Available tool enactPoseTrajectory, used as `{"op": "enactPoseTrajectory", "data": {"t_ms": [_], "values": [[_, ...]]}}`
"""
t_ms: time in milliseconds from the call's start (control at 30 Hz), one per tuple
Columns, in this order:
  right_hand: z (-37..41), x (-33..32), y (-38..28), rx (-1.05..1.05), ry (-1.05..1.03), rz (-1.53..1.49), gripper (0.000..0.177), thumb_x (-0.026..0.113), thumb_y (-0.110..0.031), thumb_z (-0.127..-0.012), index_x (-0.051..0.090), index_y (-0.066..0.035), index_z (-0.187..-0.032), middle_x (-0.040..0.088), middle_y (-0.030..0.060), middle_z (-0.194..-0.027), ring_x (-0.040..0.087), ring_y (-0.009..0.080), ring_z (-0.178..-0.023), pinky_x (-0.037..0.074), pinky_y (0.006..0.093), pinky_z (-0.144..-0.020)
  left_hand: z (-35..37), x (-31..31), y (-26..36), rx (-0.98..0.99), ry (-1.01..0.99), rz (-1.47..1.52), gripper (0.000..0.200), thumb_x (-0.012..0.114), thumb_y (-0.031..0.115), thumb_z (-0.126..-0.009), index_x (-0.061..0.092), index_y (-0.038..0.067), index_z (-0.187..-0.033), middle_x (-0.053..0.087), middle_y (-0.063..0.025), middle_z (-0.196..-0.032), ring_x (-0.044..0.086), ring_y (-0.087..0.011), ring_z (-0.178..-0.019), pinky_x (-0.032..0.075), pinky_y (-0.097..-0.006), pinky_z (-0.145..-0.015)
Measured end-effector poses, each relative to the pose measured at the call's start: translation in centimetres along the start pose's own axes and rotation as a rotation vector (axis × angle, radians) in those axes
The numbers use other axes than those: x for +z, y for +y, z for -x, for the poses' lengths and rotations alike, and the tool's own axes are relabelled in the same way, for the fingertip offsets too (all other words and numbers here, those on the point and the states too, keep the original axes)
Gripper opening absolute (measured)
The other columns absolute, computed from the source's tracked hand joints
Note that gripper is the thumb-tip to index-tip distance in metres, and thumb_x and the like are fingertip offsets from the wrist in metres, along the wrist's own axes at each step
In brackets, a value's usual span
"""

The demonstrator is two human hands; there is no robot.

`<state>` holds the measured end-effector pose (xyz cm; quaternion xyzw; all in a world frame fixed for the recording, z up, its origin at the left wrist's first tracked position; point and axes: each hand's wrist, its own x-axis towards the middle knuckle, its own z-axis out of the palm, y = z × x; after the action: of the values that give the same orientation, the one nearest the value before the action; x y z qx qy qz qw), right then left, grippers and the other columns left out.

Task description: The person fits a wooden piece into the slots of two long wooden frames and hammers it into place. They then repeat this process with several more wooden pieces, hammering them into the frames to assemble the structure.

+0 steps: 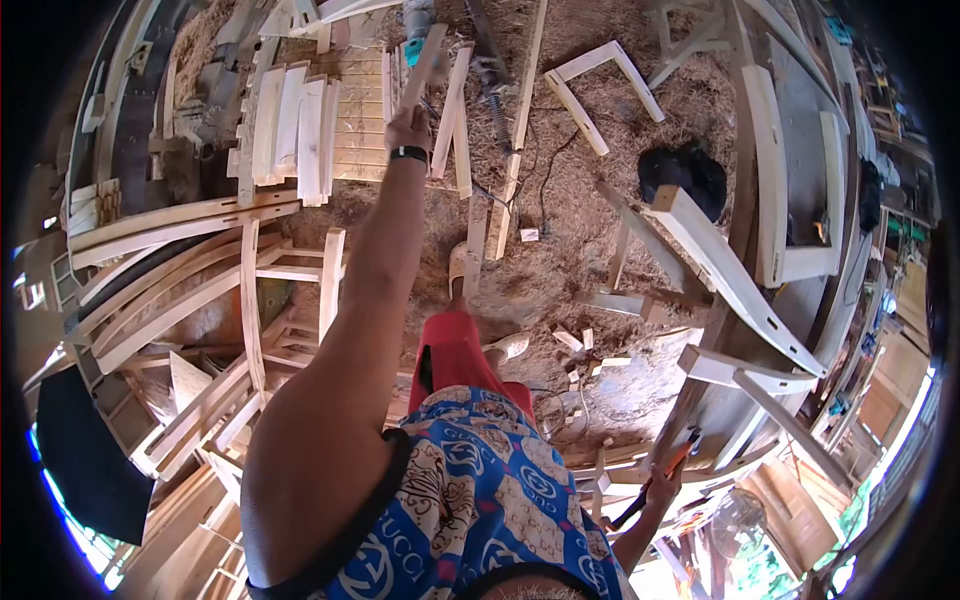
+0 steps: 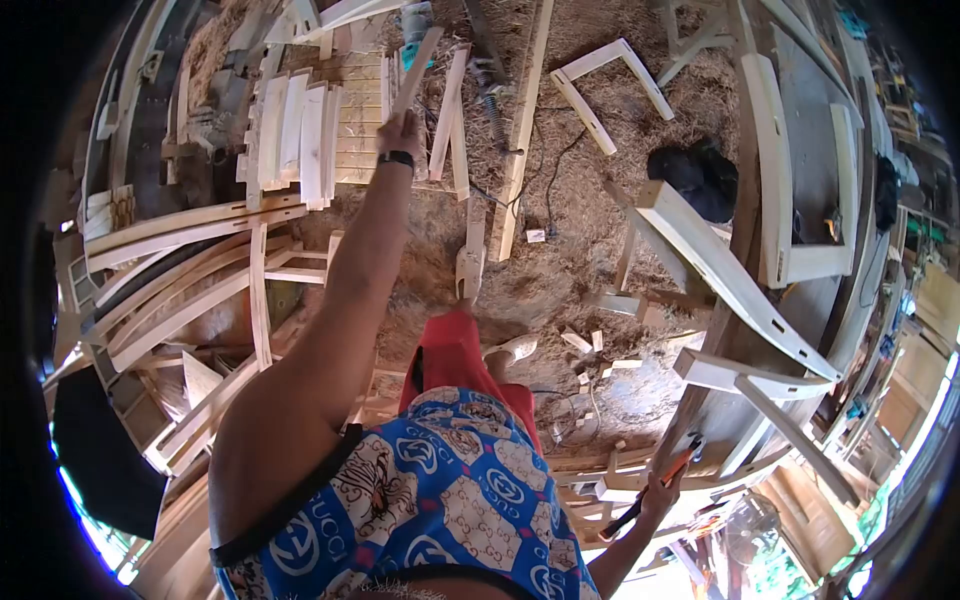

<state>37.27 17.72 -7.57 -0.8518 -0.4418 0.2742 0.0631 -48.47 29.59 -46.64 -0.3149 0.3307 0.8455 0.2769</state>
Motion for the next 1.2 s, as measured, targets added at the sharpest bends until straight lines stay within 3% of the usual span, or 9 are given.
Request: {"op": "enactPoseTrajectory", "data": {"t_ms": [200, 400, 500, 667, 767, 833, 1000, 1067, 1200], "values": [[1.1, -0.8, -4.8, 0.023, -0.081, -0.01, 0.093, 0.07, 0.004, -0.077, 0.03, -0.015, -0.158, 0.061, 0.0088, -0.087, 0.053, 0.0133, -0.056, 0.046, 0.0279, -0.049, -0.6, -3.9, -6.0, -0.228, 0.077, -0.1, 0.017, 0.055, 0.015, -0.102, 0.064, 0.003, -0.11, 0.066, -0.0115, -0.086, 0.068, -0.0222, -0.081, 0.058, -0.0291, -0.066], [2.2, -0.3, -7.9, 0.163, -0.096, -0.054, 0.093, 0.069, 0.003, -0.076, 0.028, -0.013, -0.158, 0.058, 0.0051, -0.079, 0.051, 0.0131, -0.05, 0.044, 0.0276, -0.045, -5.4, -13.1, -7.7, -0.009, -0.083, -1.744, 0.046, 0.049, 0.045, -0.1, 0.072, 0.009, -0.116, 0.071, -0.0148, -0.119, 0.067, -0.0334, -0.11, 0.05, -0.0451, -0.096], [1.9, 0.1, -8.1, 0.175, -0.028, -0.014, 0.091, 0.071, 0.0, -0.076, 0.033, -0.012, -0.157, 0.061, 0.0039, -0.082, 0.048, 0.0109, -0.049, 0.043, 0.0262, -0.044, -5.0, -15.5, -6.1, 0.141, -0.071, -1.333, 0.051, 0.049, 0.051, -0.096, 0.072, 0.009, -0.115, 0.071, -0.0156, -0.116, 0.066, -0.0365, -0.109, 0.048, -0.0476, -0.098], [-0.3, -2.0, -4.2, 0.159, -0.13, -0.037, 0.09, 0.069, 0.0, -0.078, 0.031, -0.014, -0.158, 0.056, 0.0033, -0.076, 0.048, 0.0115, -0.051, 0.044, 0.0275, -0.046, -3.4, -14.1, -0.5, 0.345, 0.568, -1.97, 0.057, 0.068, 0.045, -0.086, 0.064, 0.002, -0.123, 0.067, -0.0211, -0.124, 0.065, -0.0376, -0.107, 0.048, -0.0457, -0.1], [-1.1, -2.1, -3.5, 0.147, -0.109, 0.03, 0.089, 0.069, 0.0, -0.079, 0.03, -0.011, -0.158, 0.052, 0.0023, -0.074, 0.049, 0.0123, -0.054, 0.044, 0.0282, -0.049, -5.9, -16.9, 0.8, 0.47, 0.505, -2.073, 0.061, 0.066, 0.046, -0.088, 0.059, -0.002, -0.126, 0.064, -0.0257, -0.127, 0.063, -0.0384, -0.114, 0.048, -0.0463, -0.101], [-0.9, -2.1, -3.7, 0.165, -0.103, 0.079, 0.087, 0.068, 0.0, -0.08, 0.031, -0.011, -0.157, 0.053, 0.003, -0.076, 0.05, 0.0128, -0.056, 0.045, 0.0279, -0.05, -7.2, -17.3, 2.3, 0.08, 0.216, -1.903, 0.06, 0.066, 0.05, -0.089, 0.063, 0.0, -0.122, 0.065, -0.0263, -0.123, 0.062, -0.0395, -0.117, 0.048, -0.047, -0.101], [-0.8, -1.9, -4.2, 0.175, -0.101, 0.147, 0.083, 0.067, 0.001, -0.082, 0.032, -0.01, -0.156, 0.056, 0.0049, -0.082, 0.052, 0.0139, -0.061, 0.046, 0.0272, -0.053, -8.5, -17.9, 3.6, 0.005, 0.174, -1.71, 0.053, 0.065, 0.051, -0.09, 0.069, 0.003, -0.114, 0.069, -0.0248, -0.116, 0.064, -0.0411, -0.112, 0.051, -0.0464, -0.096], [-0.9, -1.8, -4.4, 0.169, -0.107, 0.167, 0.081, 0.067, 0.001, -0.083, 0.033, -0.01, -0.156, 0.058, 0.0056, -0.084, 0.054, 0.0144, -0.063, 0.047, 0.0269, -0.054, -10.3, -19.6, 4.6, 0.426, -0.451, -2.563, 0.05, 0.061, 0.048, -0.094, 0.069, 0.003, -0.114, 0.07, -0.0234, -0.11, 0.065, -0.0405, -0.108, 0.052, -0.0465, -0.092], [-1.1, -2.0, -4.5, 0.155, -0.114, 0.182, 0.077, 0.066, 0.001, -0.086, 0.034, -0.009, -0.155, 0.06, 0.0071, -0.088, 0.056, 0.0153, -0.066, 0.048, 0.0264, -0.056, -11.4, -21.2, 4.1, 0.194, -0.063, -1.743, 0.046, 0.06, 0.044, -0.095, 0.07, 0.002, -0.108, 0.073, -0.0203, -0.097, 0.069, -0.0349, -0.098, 0.053, -0.0448, -0.085]]}}
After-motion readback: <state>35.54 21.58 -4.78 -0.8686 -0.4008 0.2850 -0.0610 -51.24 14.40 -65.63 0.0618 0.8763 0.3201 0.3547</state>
